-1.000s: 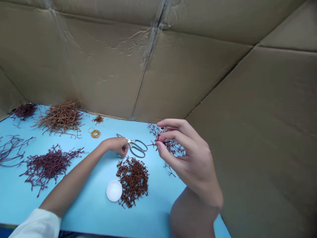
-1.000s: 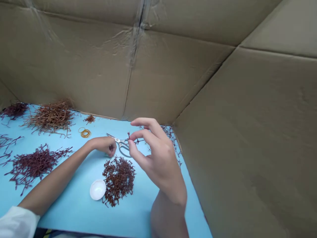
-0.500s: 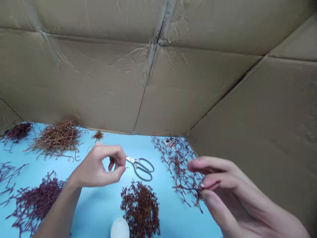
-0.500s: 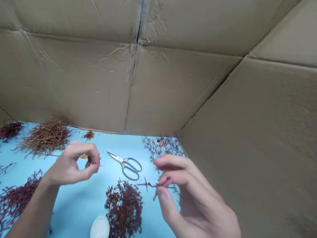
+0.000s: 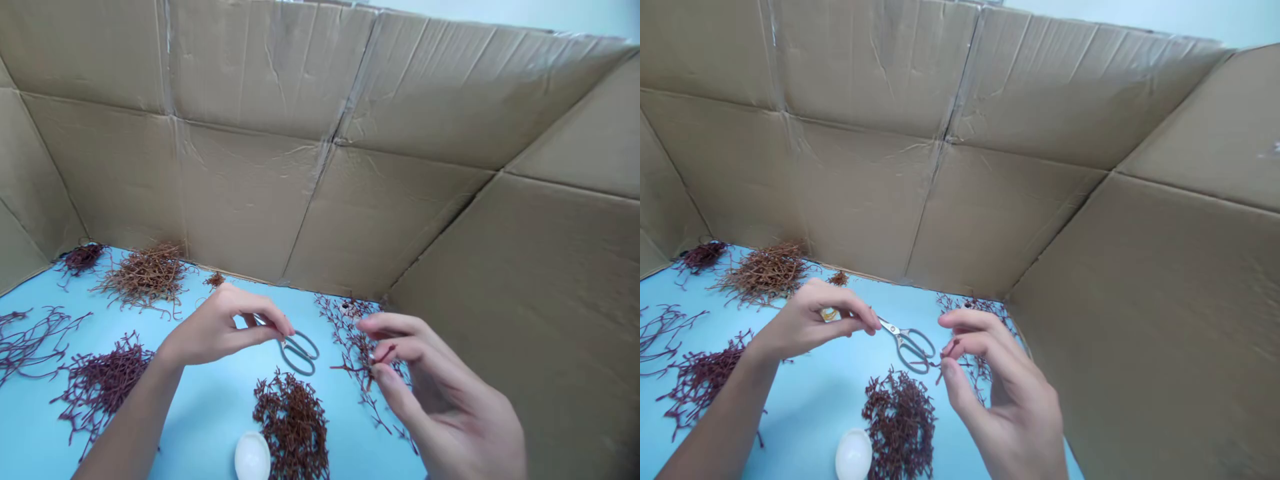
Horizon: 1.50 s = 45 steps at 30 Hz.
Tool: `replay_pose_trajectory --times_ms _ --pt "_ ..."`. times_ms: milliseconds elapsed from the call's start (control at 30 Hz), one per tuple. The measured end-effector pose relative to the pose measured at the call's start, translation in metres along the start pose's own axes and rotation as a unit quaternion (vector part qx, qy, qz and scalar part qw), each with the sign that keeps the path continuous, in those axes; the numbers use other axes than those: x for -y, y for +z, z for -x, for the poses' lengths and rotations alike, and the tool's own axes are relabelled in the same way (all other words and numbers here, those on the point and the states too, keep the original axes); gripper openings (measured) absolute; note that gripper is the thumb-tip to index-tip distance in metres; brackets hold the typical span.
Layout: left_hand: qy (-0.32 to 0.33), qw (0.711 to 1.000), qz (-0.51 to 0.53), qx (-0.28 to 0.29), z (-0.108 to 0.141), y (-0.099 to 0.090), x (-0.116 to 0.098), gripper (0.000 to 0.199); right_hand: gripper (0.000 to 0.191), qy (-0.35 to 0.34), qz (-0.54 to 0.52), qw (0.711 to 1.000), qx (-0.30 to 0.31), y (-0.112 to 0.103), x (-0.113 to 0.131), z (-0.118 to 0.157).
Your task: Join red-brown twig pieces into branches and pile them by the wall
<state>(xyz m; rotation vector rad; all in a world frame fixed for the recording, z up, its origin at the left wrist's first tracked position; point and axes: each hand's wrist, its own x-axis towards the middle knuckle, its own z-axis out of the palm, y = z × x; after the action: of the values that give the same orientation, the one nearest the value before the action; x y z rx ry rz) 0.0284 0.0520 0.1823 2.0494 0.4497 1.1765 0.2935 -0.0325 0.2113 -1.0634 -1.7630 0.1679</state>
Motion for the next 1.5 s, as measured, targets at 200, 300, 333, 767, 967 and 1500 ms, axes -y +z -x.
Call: replay_pose_trajectory --times_ms 200,300,333,767,967,1500 --pt "0.051 0.999 -0.005 0.004 -0.001 0.003 0.002 0.005 0.017 0.009 0.013 1.0 -0.003 -0.004 -0.009 0.005" --pt "0.047 0.997 -0.058 -0.004 0.0 0.003 0.002 0.007 0.015 0.019 0.014 1.0 0.008 -0.005 -0.016 0.005" --pt "0.038 0.996 -0.083 0.001 0.001 0.003 0.001 0.007 0.015 0.021 0.015 1.0 0.011 -0.004 -0.018 0.004" --pt "-0.019 0.996 -0.084 -0.039 0.011 0.004 -0.014 0.006 0.014 0.015 0.025 0.999 0.034 -0.001 -0.016 0.004" --pt "-0.003 0.995 0.018 -0.098 0.0 0.025 -0.016 0.007 0.015 0.015 -0.006 0.999 0.039 0.005 -0.008 0.001" --pt "-0.024 0.987 0.087 -0.136 -0.011 0.057 -0.011 0.012 0.017 0.077 -0.18 0.981 0.022 0.027 0.0 0.004"
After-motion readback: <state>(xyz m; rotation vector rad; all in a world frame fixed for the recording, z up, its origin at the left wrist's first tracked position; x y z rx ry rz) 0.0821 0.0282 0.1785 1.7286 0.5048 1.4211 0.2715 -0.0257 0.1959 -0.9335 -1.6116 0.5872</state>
